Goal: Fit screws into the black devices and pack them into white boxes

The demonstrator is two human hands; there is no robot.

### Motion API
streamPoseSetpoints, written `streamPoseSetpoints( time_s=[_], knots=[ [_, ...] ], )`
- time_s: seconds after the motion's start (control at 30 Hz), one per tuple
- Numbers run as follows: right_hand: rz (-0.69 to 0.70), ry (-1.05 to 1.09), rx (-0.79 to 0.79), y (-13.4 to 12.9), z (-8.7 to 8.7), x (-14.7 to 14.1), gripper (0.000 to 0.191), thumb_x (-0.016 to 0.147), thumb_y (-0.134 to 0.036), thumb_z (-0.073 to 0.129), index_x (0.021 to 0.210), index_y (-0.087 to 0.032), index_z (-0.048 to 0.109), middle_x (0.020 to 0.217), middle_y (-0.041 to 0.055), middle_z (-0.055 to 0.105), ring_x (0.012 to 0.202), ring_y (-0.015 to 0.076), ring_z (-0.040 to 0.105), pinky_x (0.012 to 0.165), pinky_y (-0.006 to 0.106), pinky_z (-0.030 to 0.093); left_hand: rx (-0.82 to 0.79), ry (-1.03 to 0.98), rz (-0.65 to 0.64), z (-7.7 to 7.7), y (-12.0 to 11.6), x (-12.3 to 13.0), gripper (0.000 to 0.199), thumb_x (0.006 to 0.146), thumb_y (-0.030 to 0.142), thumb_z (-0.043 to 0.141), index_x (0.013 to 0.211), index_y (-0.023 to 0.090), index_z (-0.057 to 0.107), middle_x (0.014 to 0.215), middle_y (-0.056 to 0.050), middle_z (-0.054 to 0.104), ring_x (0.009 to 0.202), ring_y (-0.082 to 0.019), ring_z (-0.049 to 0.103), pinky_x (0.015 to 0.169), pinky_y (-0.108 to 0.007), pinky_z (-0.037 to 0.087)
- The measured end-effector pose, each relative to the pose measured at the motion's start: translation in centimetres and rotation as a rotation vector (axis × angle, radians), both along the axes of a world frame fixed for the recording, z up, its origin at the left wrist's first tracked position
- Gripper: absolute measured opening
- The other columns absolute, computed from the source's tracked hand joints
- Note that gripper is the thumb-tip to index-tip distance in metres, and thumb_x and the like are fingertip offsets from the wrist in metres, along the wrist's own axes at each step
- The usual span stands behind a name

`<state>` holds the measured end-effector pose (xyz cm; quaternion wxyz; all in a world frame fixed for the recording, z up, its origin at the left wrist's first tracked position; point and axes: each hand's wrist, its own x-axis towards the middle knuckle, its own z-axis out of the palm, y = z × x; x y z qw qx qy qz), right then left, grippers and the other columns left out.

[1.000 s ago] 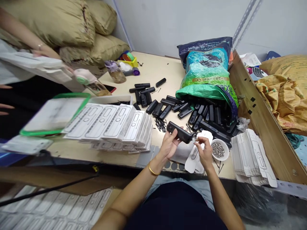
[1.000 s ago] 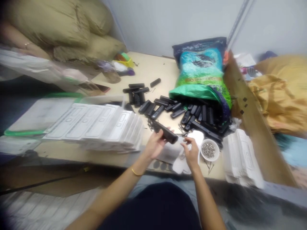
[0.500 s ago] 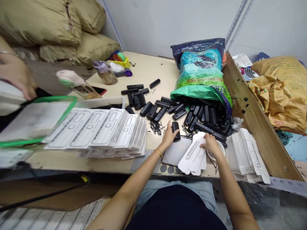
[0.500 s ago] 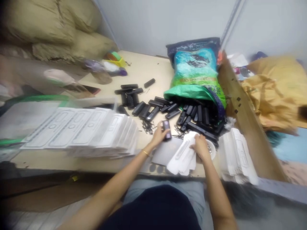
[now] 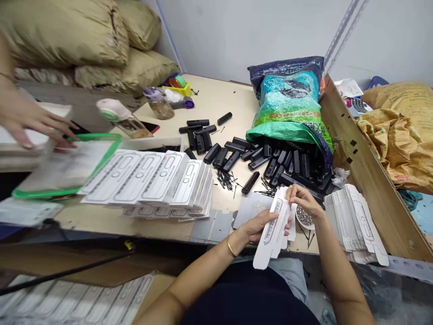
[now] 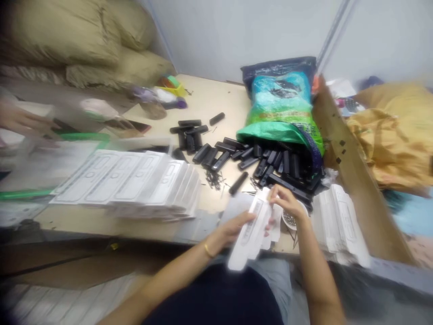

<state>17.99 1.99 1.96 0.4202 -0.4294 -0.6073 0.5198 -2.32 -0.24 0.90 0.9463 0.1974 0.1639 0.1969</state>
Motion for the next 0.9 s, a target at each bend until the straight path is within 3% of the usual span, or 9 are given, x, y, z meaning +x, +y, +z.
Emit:
streamPoseSetpoints(
  time_s=[0.1,0.2,0.27,0.4,0.5,0.57,0.67,0.77,0.9],
  knots=[
    [-0.254,0.140,0.041,-0.5,-0.3,-1.7,0.019,0.075,-0.037,0.066,0.076,-0.024,0.052,0.078,-0.0009,0.057,0.075,0.0166,0.054,0.071,0.033,0.046,0.101,0.095,0.149,0.0,0.3,-0.5,0.062,0.079,0.034,0.067,0.131,0.018,0.037,0.092,-0.008,0.064,0.069,-0.016,0.066,0.066,-0.030,0.054],
    [-0.490,-0.023,0.041,-1.3,-1.1,-4.5,0.019,0.078,-0.038,0.061,0.093,-0.026,0.061,0.104,0.0040,0.055,0.096,0.0199,0.054,0.083,0.036,0.046,0.247,0.164,0.256,-0.4,0.8,-0.9,0.079,0.079,0.033,0.067,0.140,0.031,0.018,0.100,-0.007,0.062,0.075,-0.018,0.066,0.071,-0.036,0.054],
    [-0.554,-0.128,0.023,-1.8,-1.7,-6.4,0.021,0.082,-0.040,0.056,0.089,-0.023,0.065,0.112,0.0068,0.052,0.107,0.0222,0.050,0.089,0.037,0.044,0.335,0.241,0.313,-0.9,0.8,-0.9,0.073,0.078,0.033,0.068,0.137,0.029,0.024,0.101,-0.006,0.060,0.076,-0.017,0.065,0.072,-0.035,0.054],
    [-0.566,-0.043,-0.047,-2.2,-2.8,-8.5,0.022,0.085,-0.040,0.051,0.081,-0.021,0.061,0.088,0.0035,0.057,0.089,0.0184,0.055,0.080,0.033,0.045,0.381,0.431,0.401,-1.9,0.5,-0.7,0.068,0.076,0.037,0.068,0.131,0.024,0.030,0.094,-0.003,0.060,0.072,-0.014,0.063,0.068,-0.030,0.054],
    [-0.597,0.102,-0.036,-2.1,-3.1,-8.8,0.022,0.082,-0.040,0.056,0.097,-0.023,0.056,0.087,0.0007,0.060,0.081,0.0157,0.057,0.076,0.030,0.046,0.312,0.464,0.407,-2.0,0.6,-1.0,0.089,0.079,0.039,0.065,0.142,0.028,0.003,0.090,-0.003,0.063,0.064,-0.015,0.064,0.066,-0.035,0.054],
    [-0.587,0.138,-0.039,-1.9,-3.1,-8.8,0.025,0.081,-0.043,0.058,0.095,-0.022,0.057,0.088,0.0013,0.063,0.082,0.0163,0.059,0.075,0.030,0.046,0.309,0.475,0.376,-1.8,0.6,-1.4,0.099,0.080,0.038,0.064,0.143,0.028,-0.012,0.087,-0.004,0.065,0.061,-0.017,0.065,0.064,-0.037,0.054],
    [-0.578,0.149,-0.094,-1.1,-3.0,-8.7,0.028,0.078,-0.049,0.059,0.077,-0.020,0.058,0.074,0.0001,0.062,0.071,0.0160,0.058,0.067,0.028,0.046,0.462,0.540,0.354,-1.7,0.5,-2.0,0.102,0.079,0.035,0.066,0.145,0.027,-0.010,0.091,-0.006,0.067,0.069,-0.019,0.066,0.066,-0.036,0.054],
    [-0.605,0.136,-0.140,-0.7,-3.0,-9.0,0.030,0.074,-0.050,0.062,0.075,-0.020,0.059,0.069,-0.0008,0.061,0.065,0.0152,0.056,0.061,0.027,0.044,0.608,0.601,0.367,-1.8,0.4,-2.2,0.102,0.078,0.034,0.066,0.146,0.029,-0.010,0.101,-0.008,0.067,0.081,-0.020,0.066,0.071,-0.035,0.053],
    [-0.602,0.119,-0.133,-1.7,-3.5,-9.8,0.029,0.079,-0.048,0.057,0.080,-0.019,0.062,0.075,0.0017,0.063,0.072,0.0167,0.057,0.064,0.028,0.046,0.611,0.630,0.361,-2.2,1.0,-2.4,0.104,0.080,0.038,0.064,0.145,0.027,-0.017,0.092,-0.006,0.068,0.073,-0.019,0.065,0.066,-0.034,0.052]
  ],
)
